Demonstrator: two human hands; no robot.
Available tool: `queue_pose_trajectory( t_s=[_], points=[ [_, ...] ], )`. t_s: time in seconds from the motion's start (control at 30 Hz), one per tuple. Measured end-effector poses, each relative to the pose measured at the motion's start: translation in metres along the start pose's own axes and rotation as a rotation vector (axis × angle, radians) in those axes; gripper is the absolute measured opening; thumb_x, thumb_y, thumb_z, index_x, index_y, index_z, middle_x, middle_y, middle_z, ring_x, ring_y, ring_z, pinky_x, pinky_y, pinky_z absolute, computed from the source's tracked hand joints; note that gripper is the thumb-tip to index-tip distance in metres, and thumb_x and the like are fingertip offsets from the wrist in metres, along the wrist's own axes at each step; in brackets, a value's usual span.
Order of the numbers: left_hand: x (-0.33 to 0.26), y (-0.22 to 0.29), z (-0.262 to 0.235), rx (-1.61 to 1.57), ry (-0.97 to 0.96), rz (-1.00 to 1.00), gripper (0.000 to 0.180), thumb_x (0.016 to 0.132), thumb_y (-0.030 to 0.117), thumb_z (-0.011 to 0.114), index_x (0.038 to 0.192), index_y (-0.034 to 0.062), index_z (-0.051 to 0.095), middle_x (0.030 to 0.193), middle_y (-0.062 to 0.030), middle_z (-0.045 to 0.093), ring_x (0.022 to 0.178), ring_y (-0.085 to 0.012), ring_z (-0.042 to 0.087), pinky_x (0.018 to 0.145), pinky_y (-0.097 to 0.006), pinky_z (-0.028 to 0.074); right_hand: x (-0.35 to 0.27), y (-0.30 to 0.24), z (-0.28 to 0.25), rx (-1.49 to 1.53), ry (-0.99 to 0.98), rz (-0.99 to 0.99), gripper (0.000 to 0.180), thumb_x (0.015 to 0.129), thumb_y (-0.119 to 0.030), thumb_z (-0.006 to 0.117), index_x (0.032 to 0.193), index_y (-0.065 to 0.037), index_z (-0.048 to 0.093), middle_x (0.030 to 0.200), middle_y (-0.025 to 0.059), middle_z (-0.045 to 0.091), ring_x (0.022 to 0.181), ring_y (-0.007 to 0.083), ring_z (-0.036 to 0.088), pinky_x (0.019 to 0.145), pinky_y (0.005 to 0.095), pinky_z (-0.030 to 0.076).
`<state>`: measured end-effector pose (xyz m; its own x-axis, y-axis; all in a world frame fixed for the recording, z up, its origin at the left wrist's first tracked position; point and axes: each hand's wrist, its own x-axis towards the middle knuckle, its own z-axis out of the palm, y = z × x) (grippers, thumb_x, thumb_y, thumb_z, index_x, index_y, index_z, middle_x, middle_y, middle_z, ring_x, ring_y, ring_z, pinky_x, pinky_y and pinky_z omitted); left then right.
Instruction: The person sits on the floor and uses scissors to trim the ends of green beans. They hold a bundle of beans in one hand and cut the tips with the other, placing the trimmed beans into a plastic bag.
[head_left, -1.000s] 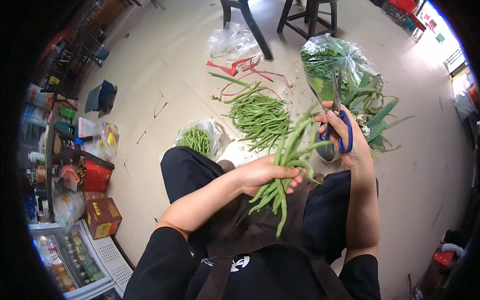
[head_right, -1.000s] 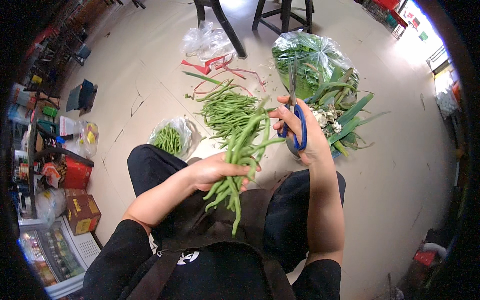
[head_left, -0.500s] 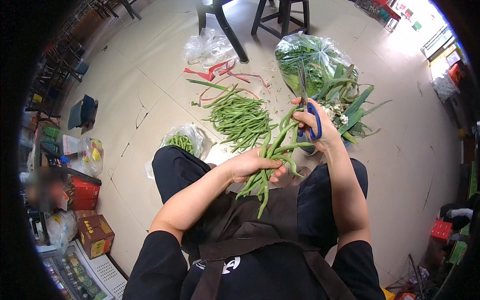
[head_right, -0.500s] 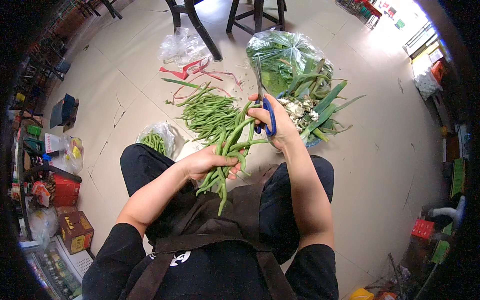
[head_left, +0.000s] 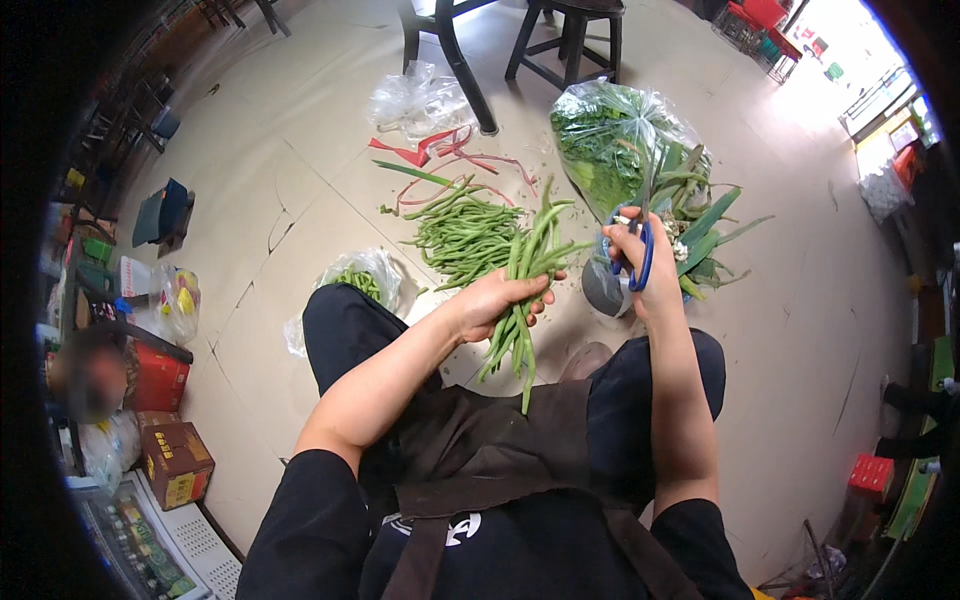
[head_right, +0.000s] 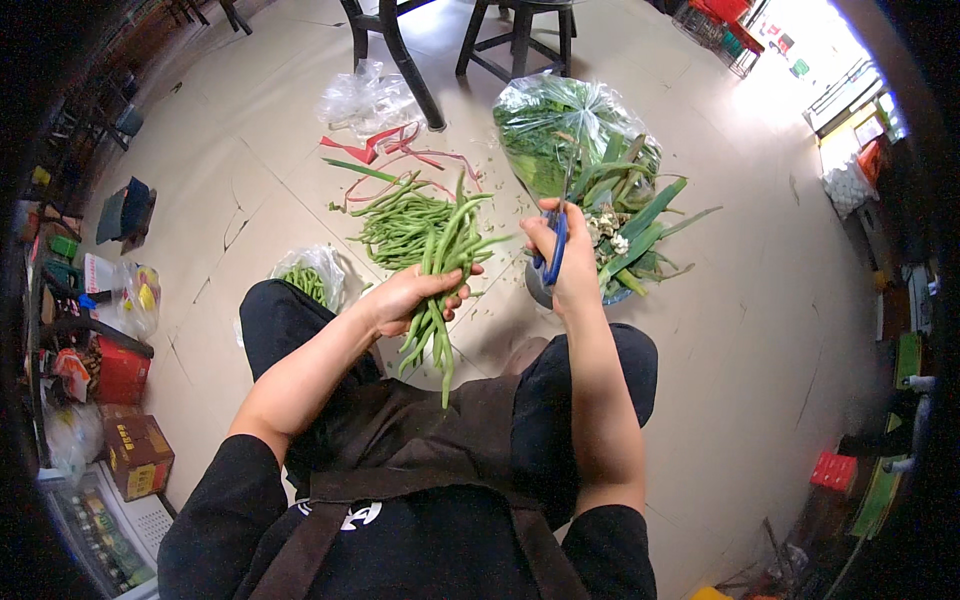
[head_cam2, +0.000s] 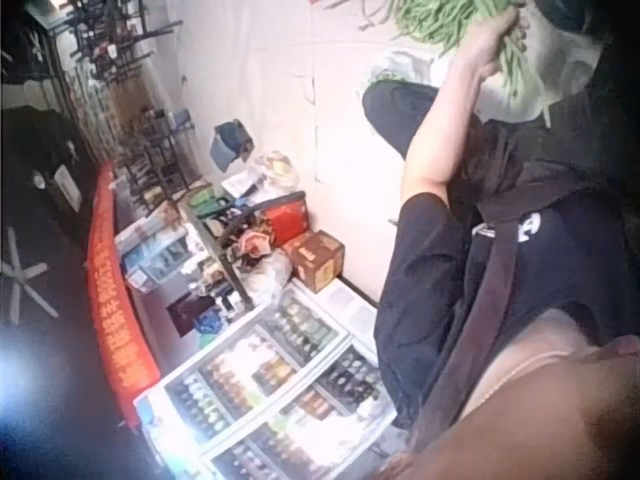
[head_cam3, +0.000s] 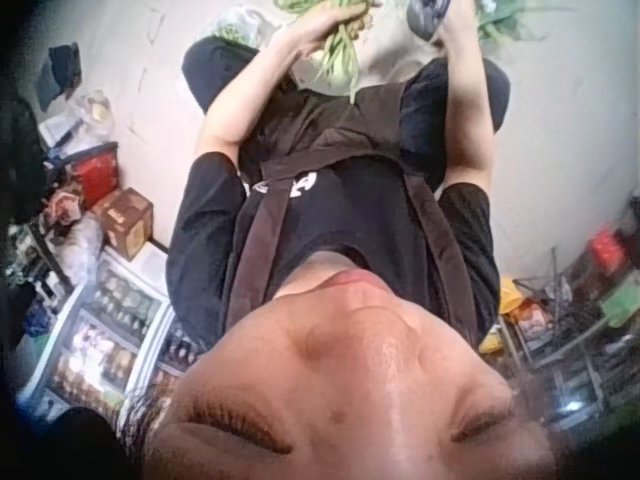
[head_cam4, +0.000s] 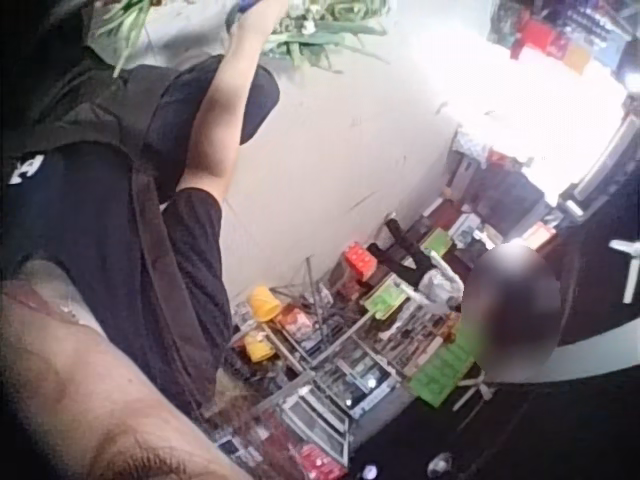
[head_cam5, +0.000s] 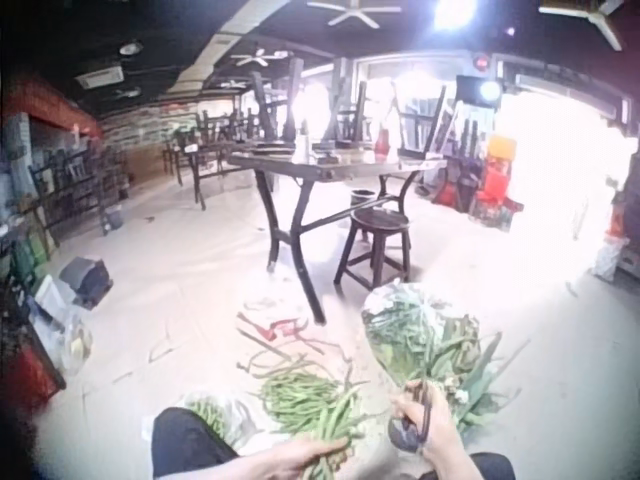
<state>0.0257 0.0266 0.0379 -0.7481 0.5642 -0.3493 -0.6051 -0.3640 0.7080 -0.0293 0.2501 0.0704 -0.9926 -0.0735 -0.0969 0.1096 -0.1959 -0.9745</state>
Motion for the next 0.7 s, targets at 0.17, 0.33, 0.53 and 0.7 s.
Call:
queue_pose_trajectory(
  t_s=[0.17, 0.33, 0.53, 0.7],
  points=[
    [0.009, 0.005, -0.008, -0.087, -0.074, -0.038, 0.035, 0.099, 0.027, 0.053, 0.127, 0.0051, 0.05, 0.088, 0.0013, 0.056, 0.071, -0.0052, 0.052, 0.064, -0.025, 0.049, -0.015, 0.0, 0.008, -0.068, -0.076, 0.068, 0.045, 0.081, -0.002, 0.069, 0.121, -0.004, 0.048, 0.104, 0.0102, 0.063, 0.087, 0.0121, 0.058, 0.078, 0.0246, 0.046],
    [0.012, 0.004, -0.018, -0.293, -0.446, -0.125, 0.036, 0.098, 0.03, 0.054, 0.123, 0.004, 0.052, 0.088, -0.0019, 0.054, 0.07, -0.0086, 0.052, 0.066, -0.03, 0.05, -0.014, -0.004, 0.007, 0.262, -0.087, 0.073, 0.043, 0.081, 0.0, 0.063, 0.121, -0.006, 0.048, 0.11, 0.0145, 0.062, 0.084, 0.0148, 0.058, 0.079, 0.0266, 0.046],
    [0.02, 0.002, -0.014, -0.118, -0.593, -0.175, 0.042, 0.095, 0.032, 0.059, 0.123, 0.0014, 0.053, 0.089, -0.0037, 0.056, 0.071, -0.011, 0.052, 0.067, -0.032, 0.052, -0.01, -0.002, 0.003, 0.381, -0.223, 0.106, 0.043, 0.087, -0.005, 0.065, 0.125, -0.005, 0.045, 0.108, 0.0141, 0.062, 0.082, 0.0151, 0.06, 0.069, 0.0274, 0.051],
    [0.021, -0.004, -0.007, -0.019, -0.524, -0.216, 0.049, 0.097, 0.034, 0.056, 0.136, 0.0055, 0.046, 0.089, -0.0037, 0.055, 0.07, -0.0115, 0.051, 0.069, -0.033, 0.052, -0.015, -0.012, 0.012, 0.023, -0.175, 0.034, 0.047, 0.082, -0.005, 0.071, 0.123, -0.005, 0.047, 0.094, 0.0074, 0.06, 0.08, 0.0136, 0.059, 0.07, 0.0269, 0.05]
  ],
)
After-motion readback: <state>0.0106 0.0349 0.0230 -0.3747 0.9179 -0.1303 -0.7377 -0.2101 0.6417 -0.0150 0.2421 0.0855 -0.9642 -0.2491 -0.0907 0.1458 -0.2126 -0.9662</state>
